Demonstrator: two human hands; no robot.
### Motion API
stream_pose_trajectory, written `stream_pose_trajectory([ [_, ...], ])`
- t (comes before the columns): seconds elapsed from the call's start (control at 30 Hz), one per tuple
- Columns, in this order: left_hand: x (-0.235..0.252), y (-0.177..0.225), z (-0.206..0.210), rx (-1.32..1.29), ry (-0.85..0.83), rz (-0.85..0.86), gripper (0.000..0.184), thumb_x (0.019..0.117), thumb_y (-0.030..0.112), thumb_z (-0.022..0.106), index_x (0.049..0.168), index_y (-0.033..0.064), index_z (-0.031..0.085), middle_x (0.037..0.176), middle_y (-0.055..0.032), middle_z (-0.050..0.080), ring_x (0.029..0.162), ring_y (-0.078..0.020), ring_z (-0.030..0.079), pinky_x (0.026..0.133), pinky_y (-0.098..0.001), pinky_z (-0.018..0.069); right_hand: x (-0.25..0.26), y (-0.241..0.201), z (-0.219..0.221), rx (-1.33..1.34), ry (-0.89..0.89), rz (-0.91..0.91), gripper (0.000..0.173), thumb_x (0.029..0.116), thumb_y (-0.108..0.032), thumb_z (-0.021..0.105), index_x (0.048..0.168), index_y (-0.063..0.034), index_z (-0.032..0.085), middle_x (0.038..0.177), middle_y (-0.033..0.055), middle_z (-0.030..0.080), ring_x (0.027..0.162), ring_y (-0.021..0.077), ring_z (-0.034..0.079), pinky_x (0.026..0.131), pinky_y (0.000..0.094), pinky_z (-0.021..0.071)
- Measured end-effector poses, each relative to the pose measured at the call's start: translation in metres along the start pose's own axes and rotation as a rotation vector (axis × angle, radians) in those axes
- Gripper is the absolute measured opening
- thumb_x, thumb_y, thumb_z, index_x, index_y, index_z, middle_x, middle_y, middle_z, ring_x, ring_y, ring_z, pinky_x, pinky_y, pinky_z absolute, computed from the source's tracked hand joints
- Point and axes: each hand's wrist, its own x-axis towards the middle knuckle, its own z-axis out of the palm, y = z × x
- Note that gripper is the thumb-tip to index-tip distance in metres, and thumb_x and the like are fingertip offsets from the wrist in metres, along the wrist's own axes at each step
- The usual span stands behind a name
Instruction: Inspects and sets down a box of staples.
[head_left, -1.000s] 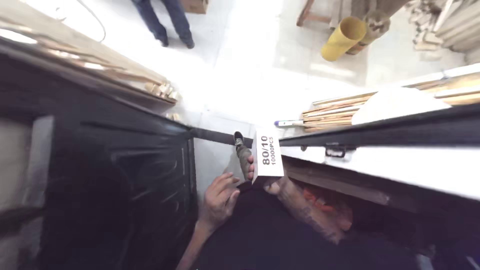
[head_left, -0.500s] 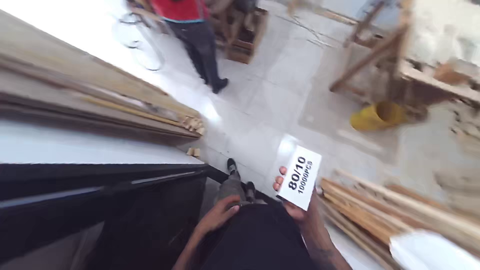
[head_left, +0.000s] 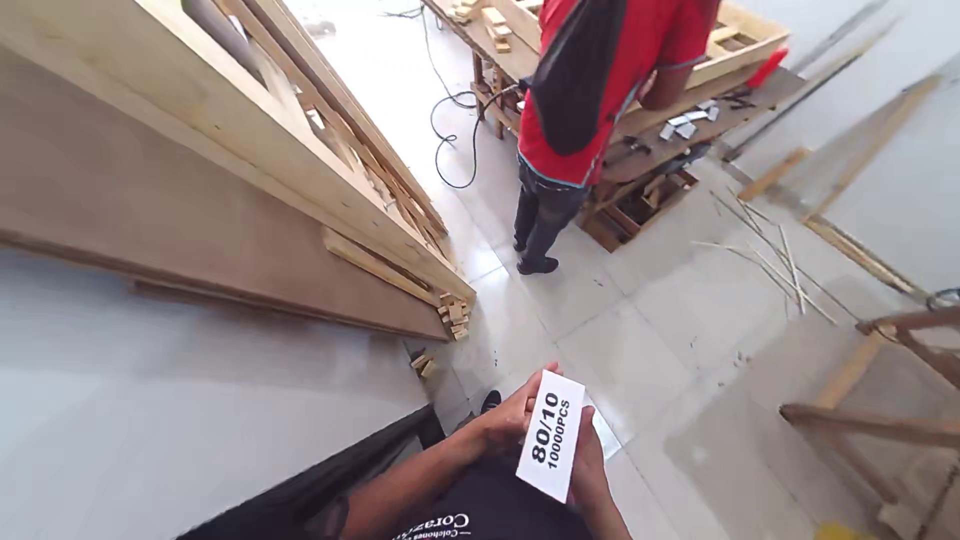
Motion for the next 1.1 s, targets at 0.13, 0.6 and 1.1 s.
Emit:
stream_pose_trajectory([
  [0.13,0.031,0.056,-0.051,-0.278,-0.098,0.115,0.051,0.0961,0.058,0.061,0.135,0.0261,0.063,0.124,0.0056,0.073,0.114,-0.0028,0.067,0.101,-0.0253,0.0546,0.119,-0.018,0.015,-0.556,0.049,-0.264,0.081,0.0943,-0.068,0.056,0.136,0.0013,0.056,0.133,0.0115,0.063,0.116,0.0176,0.065,0.094,0.0352,0.0589],
  [0.6,0.259,0.254,-0.265,-0.170,0.643,0.423,0.089,0.0703,0.044,0.093,0.136,0.0061,0.045,0.108,-0.0086,0.074,0.095,-0.0201,0.074,0.085,-0.0420,0.0631,0.495,-0.164,0.154,-0.922,-0.606,-0.479,0.051,0.0931,-0.025,0.072,0.139,-0.0051,0.063,0.116,0.0058,0.075,0.085,0.0107,0.075,0.068,0.0306,0.0657],
  [1.1,0.433,0.532,-0.528,0.211,0.613,0.087,0.083,0.0701,0.006,0.088,0.141,-0.0003,0.045,0.116,-0.0123,0.072,0.102,-0.0205,0.073,0.091,-0.0405,0.0625,0.818,-0.155,0.313,-0.828,-0.240,-0.146,0.085,0.0799,-0.013,0.075,0.156,-0.0005,0.039,0.120,0.0096,0.074,0.089,0.0140,0.076,0.078,0.0331,0.0656],
])
